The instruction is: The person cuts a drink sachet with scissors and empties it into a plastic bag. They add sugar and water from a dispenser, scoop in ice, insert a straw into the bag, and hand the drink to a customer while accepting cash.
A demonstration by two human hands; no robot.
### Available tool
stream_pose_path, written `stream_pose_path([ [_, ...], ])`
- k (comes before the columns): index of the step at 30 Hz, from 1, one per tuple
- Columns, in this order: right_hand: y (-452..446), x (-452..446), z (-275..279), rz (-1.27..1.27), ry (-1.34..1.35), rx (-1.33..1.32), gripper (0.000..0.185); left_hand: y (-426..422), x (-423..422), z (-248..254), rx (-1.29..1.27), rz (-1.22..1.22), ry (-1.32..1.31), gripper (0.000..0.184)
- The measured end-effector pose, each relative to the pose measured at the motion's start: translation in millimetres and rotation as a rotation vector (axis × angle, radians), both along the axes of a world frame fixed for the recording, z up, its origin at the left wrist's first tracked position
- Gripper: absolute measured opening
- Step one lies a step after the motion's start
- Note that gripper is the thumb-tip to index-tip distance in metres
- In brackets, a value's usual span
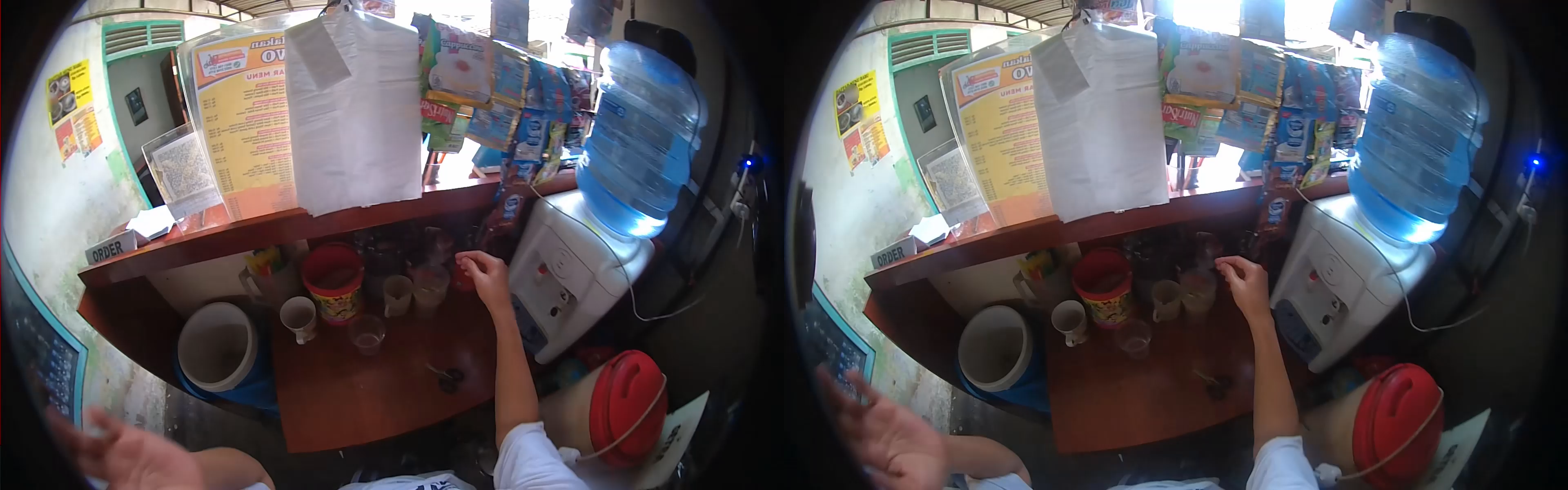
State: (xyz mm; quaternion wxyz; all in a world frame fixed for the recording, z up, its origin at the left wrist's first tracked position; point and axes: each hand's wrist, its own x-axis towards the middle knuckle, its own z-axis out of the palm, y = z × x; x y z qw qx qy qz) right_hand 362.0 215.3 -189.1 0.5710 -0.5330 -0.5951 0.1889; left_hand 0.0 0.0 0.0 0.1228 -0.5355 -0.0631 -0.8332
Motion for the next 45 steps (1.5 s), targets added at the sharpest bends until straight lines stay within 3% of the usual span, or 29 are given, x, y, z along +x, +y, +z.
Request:
stream_pose_path([
  [1, 35, 11, -28, -0.068, -0.102, 0.0, 0.014, 18, 7, -13, -0.131, 0.127, -0.34, 0.076],
  [3, 96, 28, -84, -0.191, -0.308, 0.025, 0.014, 37, -22, -47, -0.413, -0.087, 0.435, 0.065],
  [4, 118, 32, -104, -0.254, -0.417, 0.037, 0.014, 45, -10, -50, -0.623, 0.117, 0.415, 0.058],
  [7, 162, 40, -148, -0.326, -0.605, 0.037, 0.01, 75, 2, -80, -0.833, -0.156, 0.408, 0.039],
  [10, 167, 40, -140, -0.343, -0.567, -0.106, 0.011, 99, -1, -109, -1.034, -0.282, 0.504, 0.034],
  [13, 155, 45, -121, -0.461, -0.345, 0.181, 0.012, 125, -6, -138, -1.172, -0.357, 0.584, 0.033],
  [15, 139, 47, -105, -0.488, -0.311, 0.172, 0.012, 143, -1, -151, -1.223, -0.459, 0.604, 0.032],
  [20, 46, 8, -34, -0.478, -0.372, 0.424, 0.012, 188, 33, -166, -1.127, -0.538, 0.853, 0.033],
  [22, -2, -18, 12, -0.466, -0.474, 0.523, 0.015, 199, 66, -157, -0.932, -0.572, 0.889, 0.032],
  [26, -62, -46, 72, -0.136, -0.483, 0.353, 0.015, 201, 149, -117, -0.591, -0.266, 0.755, 0.025],
  [28, -80, -52, 92, -0.033, -0.361, 0.245, 0.016, 201, 164, -122, -0.66, -0.401, 0.8, 0.021],
  [30, -97, -48, 102, -0.08, -0.249, 0.109, 0.02, 207, 169, -141, -0.889, -0.809, 0.963, 0.018],
  [33, -113, -43, 84, -0.086, 0.137, 0.049, 0.029, 196, 172, -153, -1.09, -1.032, 0.733, 0.009],
  [36, -131, -43, 73, -0.118, -0.052, -0.03, 0.029, 184, 170, -154, -1.178, -1.187, 0.597, 0.01],
  [40, -138, -40, 57, -0.111, 0.088, -0.072, 0.014, 174, 168, -150, -1.208, -1.295, 0.558, 0.009],
  [45, -147, -42, 60, -0.033, -0.05, -0.076, 0.015, 176, 165, -143, -1.14, -1.448, 0.499, 0.009],
])
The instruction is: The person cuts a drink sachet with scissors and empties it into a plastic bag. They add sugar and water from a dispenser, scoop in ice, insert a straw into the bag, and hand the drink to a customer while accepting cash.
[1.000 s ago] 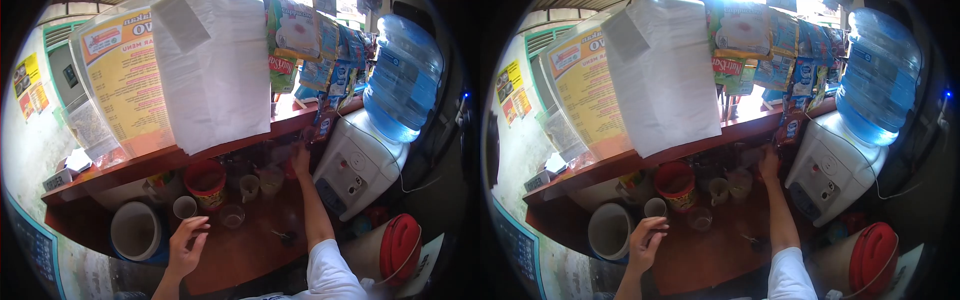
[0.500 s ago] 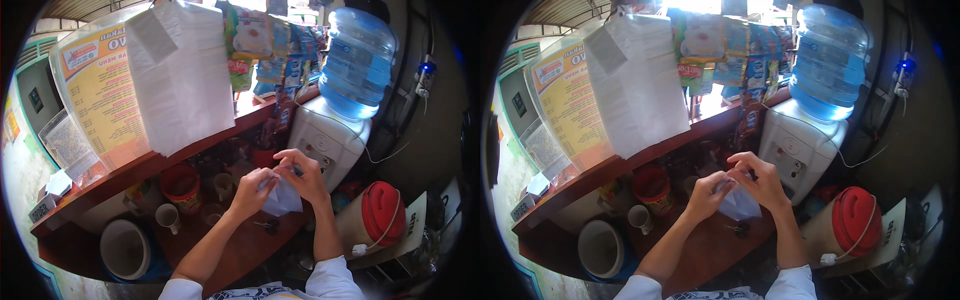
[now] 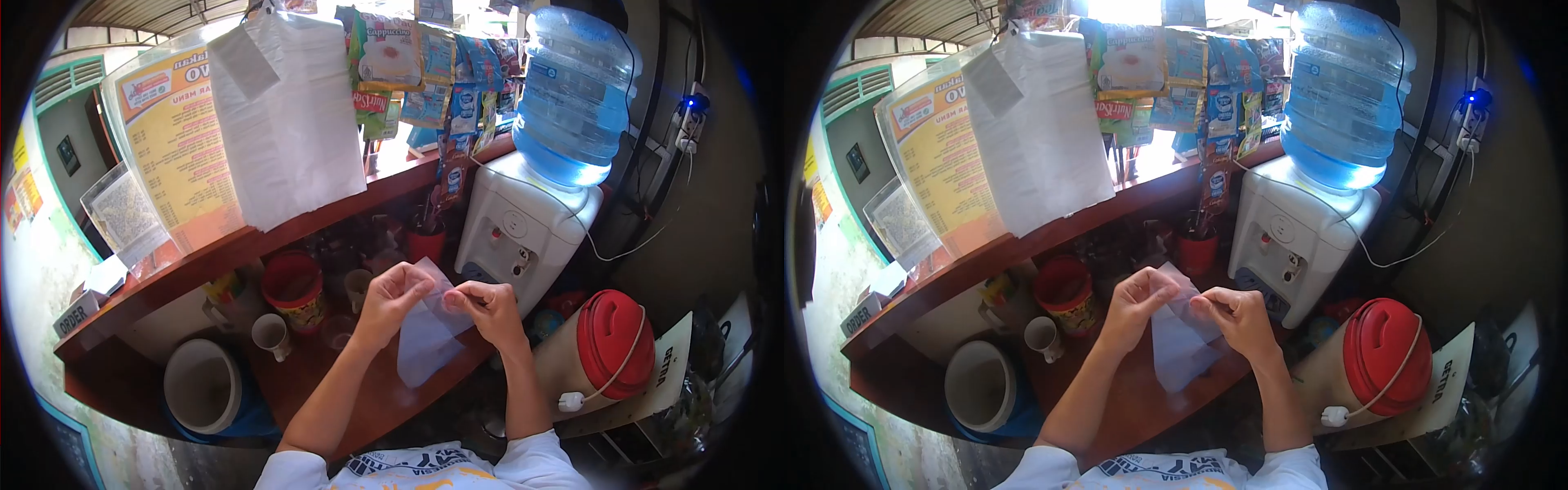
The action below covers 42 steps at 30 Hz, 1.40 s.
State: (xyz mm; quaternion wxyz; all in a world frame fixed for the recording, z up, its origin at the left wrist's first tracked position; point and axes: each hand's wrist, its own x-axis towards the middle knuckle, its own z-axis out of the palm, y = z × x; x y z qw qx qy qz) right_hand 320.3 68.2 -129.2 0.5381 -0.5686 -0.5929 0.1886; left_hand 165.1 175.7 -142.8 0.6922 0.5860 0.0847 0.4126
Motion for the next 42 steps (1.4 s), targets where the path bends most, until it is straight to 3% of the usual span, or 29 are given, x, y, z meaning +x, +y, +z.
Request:
stream_pose_path([
  [7, 0, 3, -19, 0.055, 0.031, -0.069, 0.016, 0, -6, -15, -0.164, -0.046, -0.103, 0.016],
  [10, 4, -12, -20, 0.109, 0.445, -0.016, 0.015, -4, -6, -20, -0.161, 0.032, -0.107, 0.015],
  [16, 0, -7, -26, 0.045, 0.141, -0.106, 0.01, -8, -13, -19, -0.18, 0.059, 0.014, 0.016],
  [25, 6, -3, -51, 0.158, 0.144, -0.065, 0.024, 1, -16, -40, -0.235, -0.049, -0.09, 0.017],
  [28, 16, -8, -56, 0.227, 0.322, 0.088, 0.025, 1, -25, -43, -0.405, -0.199, -0.155, 0.015],
  [31, 19, 4, -67, 0.406, 0.966, -0.063, 0.023, -9, -39, -40, -0.379, -0.297, 0.07, 0.019],
  [32, 12, -2, -54, 0.416, 0.947, -0.184, 0.022, -1, -51, -62, -0.337, -0.45, 0.19, 0.016],
  [35, 18, -2, -66, 0.584, 0.897, -0.219, 0.023, 2, -69, -108, -0.179, -0.519, -0.056, 0.012],
  [37, 20, 7, -80, 0.45, 0.71, -0.244, 0.022, -3, -90, -127, -0.141, -0.275, 0.082, 0.016],
  [39, 40, 15, -137, 0.202, 0.488, -0.165, 0.021, -18, -111, -150, -0.043, 0.004, 0.283, 0.015],
  [42, 30, 42, -231, -0.076, -0.158, -0.577, 0.016, -37, -150, -236, -0.072, 0.276, 0.555, 0.017],
])
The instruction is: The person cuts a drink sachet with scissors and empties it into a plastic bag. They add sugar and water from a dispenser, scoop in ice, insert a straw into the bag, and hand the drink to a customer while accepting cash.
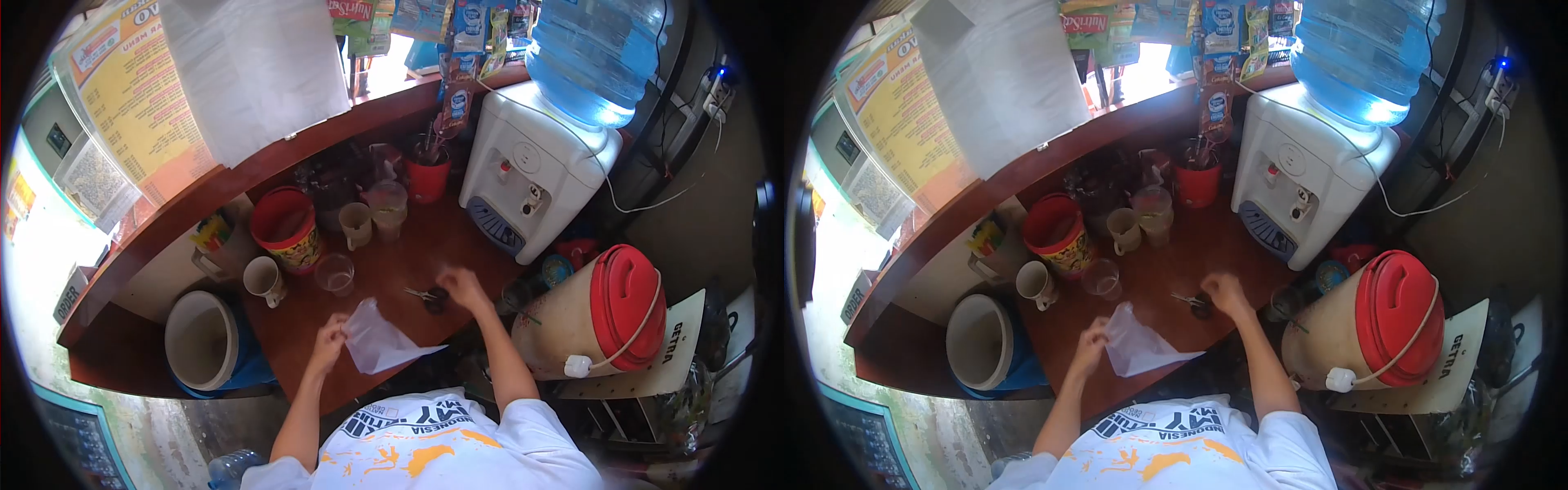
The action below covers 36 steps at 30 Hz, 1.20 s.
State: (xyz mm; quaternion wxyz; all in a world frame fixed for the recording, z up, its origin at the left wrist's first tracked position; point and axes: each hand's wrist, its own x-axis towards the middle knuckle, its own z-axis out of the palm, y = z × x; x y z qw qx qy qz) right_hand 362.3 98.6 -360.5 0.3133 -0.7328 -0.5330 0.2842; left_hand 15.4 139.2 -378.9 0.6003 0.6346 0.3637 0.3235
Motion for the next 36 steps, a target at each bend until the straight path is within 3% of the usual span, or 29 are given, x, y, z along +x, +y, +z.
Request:
stream_pose_path([
  [2, -6, 2, -62, 0.016, -0.126, -0.117, 0.022, -16, -14, -44, 0.046, 0.17, 0.113, 0.017],
  [4, -17, -15, -73, -0.008, -0.411, -0.085, 0.032, -24, -23, -71, 0.197, 0.26, 0.346, 0.017],
  [6, -19, -20, -78, -0.045, -0.358, -0.06, 0.039, -26, -28, -95, 0.419, 0.343, 0.461, 0.018],
  [8, -19, -21, -77, -0.037, -0.445, -0.055, 0.038, -32, -19, -56, 0.394, 0.437, 0.572, 0.028],
  [11, -16, -14, -75, -0.04, -0.344, -0.029, 0.04, -27, 4, 23, 0.522, 0.518, 0.531, 0.035],
  [14, -16, 0, -82, -0.145, -0.285, 0.134, 0.039, -2, 52, 149, 0.775, 0.357, 0.188, 0.036],
  [15, -14, 2, -66, -0.189, -0.237, 0.19, 0.037, 5, 71, 206, 0.783, 0.3, 0.055, 0.035],
  [16, -12, 3, -44, -0.228, -0.187, 0.245, 0.036, 21, 85, 247, 1.081, 0.27, 0.014, 0.035],
  [17, -8, 6, -20, -0.262, -0.161, 0.367, 0.035, 31, 99, 287, 1.183, 0.273, -0.039, 0.033],
  [20, 6, 7, 105, -0.349, -0.07, 0.712, 0.032, 64, 147, 411, 1.45, 0.304, -0.317, 0.025],
  [22, 16, 11, 195, -0.345, 0.093, 0.912, 0.028, 108, 185, 473, 1.299, 0.305, -0.482, 0.025],
  [23, 20, 16, 231, -0.316, 0.224, 1.001, 0.026, 122, 209, 503, 1.184, 0.365, -0.586, 0.034],
  [24, 23, 21, 267, -0.281, 0.297, 1.063, 0.025, 141, 230, 526, 1.207, 0.495, -0.466, 0.038],
  [25, 25, 27, 301, -0.245, 0.369, 1.125, 0.025, 161, 248, 546, 1.223, 0.625, -0.347, 0.043],
  [27, 32, 42, 361, -0.245, 0.011, 1.31, 0.026, 189, 270, 577, 0.944, 0.417, -0.124, 0.051],
  [30, 58, 78, 425, -0.146, 0.022, 1.26, 0.026, 186, 282, 591, 0.633, 0.217, -0.109, 0.038],
  [33, 76, 104, 476, -0.136, -0.148, 1.188, 0.034, 230, 284, 589, 0.692, -0.153, -0.262, 0.039],
  [34, 76, 106, 495, -0.141, -0.195, 1.08, 0.041, 208, 289, 591, 0.443, -0.079, -0.353, 0.046],
  [36, 85, 123, 520, -0.02, -0.175, 0.99, 0.042, 216, 291, 589, 0.439, -0.315, -0.482, 0.037],
])
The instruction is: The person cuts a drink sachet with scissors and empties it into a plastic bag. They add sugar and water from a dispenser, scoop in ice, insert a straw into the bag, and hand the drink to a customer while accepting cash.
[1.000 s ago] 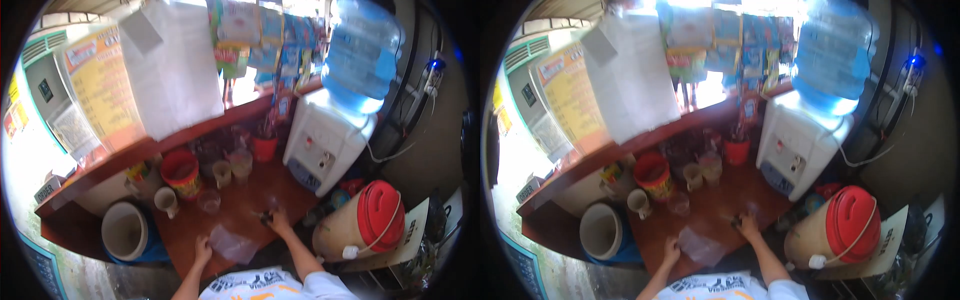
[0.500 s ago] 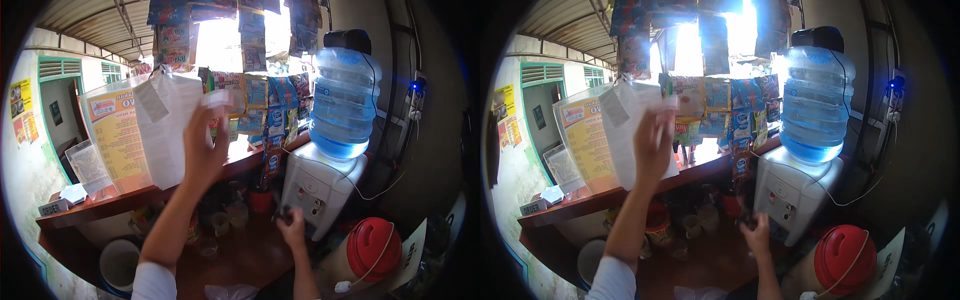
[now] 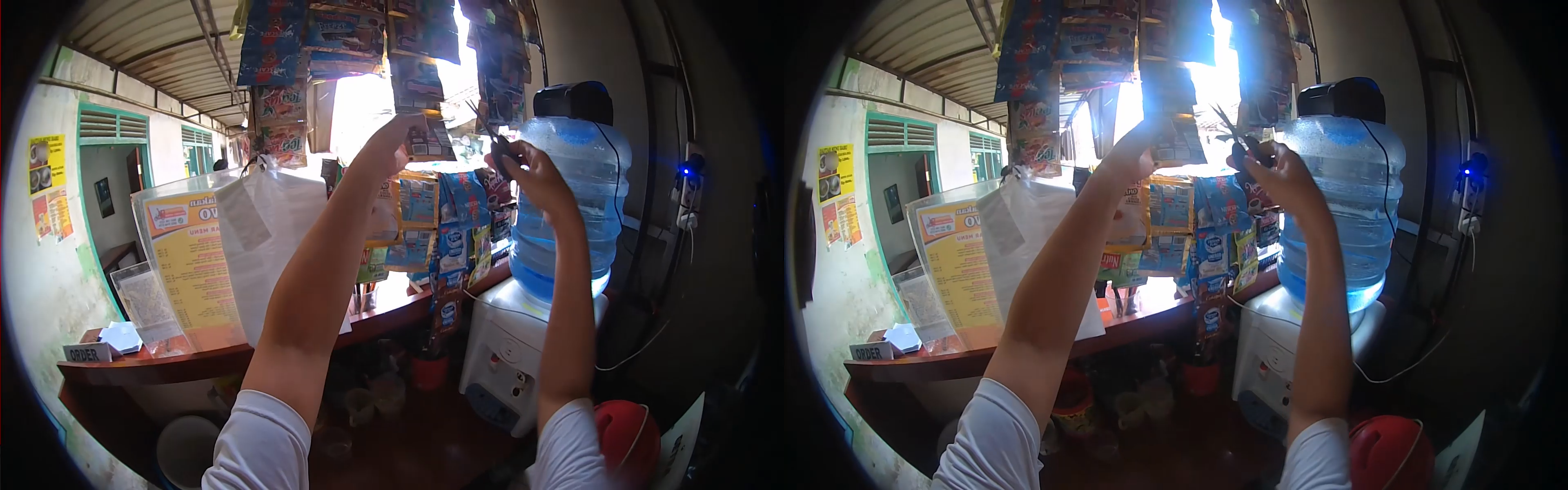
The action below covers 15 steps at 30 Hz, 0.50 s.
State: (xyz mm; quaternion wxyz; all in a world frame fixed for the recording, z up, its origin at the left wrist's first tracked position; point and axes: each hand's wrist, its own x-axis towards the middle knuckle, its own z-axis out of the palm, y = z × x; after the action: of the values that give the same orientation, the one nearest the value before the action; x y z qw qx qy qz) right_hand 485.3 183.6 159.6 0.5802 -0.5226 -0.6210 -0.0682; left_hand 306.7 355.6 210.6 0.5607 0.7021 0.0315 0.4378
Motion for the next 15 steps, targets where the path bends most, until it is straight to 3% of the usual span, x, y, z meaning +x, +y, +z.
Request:
stream_pose_path([
  [2, 1, 2, 21, 0.006, -0.07, -0.112, 0.041, -18, -14, -1, -0.089, -0.4, -0.015, 0.039],
  [3, -2, 0, 32, -0.04, -0.123, -0.173, 0.041, -15, -18, 2, -0.067, -0.378, 0.001, 0.042],
  [8, 24, 19, 69, -0.109, -0.378, -0.408, 0.07, -9, -48, 12, 0.065, -0.297, 0.111, 0.057],
  [10, 40, 18, 82, -0.12, -0.435, -0.482, 0.062, -17, -58, 16, 0.093, -0.225, 0.142, 0.061],
  [15, 58, 13, 103, 0.078, -0.446, -0.597, 0.062, -3, -60, 18, 0.071, -0.177, 0.123, 0.041],
])
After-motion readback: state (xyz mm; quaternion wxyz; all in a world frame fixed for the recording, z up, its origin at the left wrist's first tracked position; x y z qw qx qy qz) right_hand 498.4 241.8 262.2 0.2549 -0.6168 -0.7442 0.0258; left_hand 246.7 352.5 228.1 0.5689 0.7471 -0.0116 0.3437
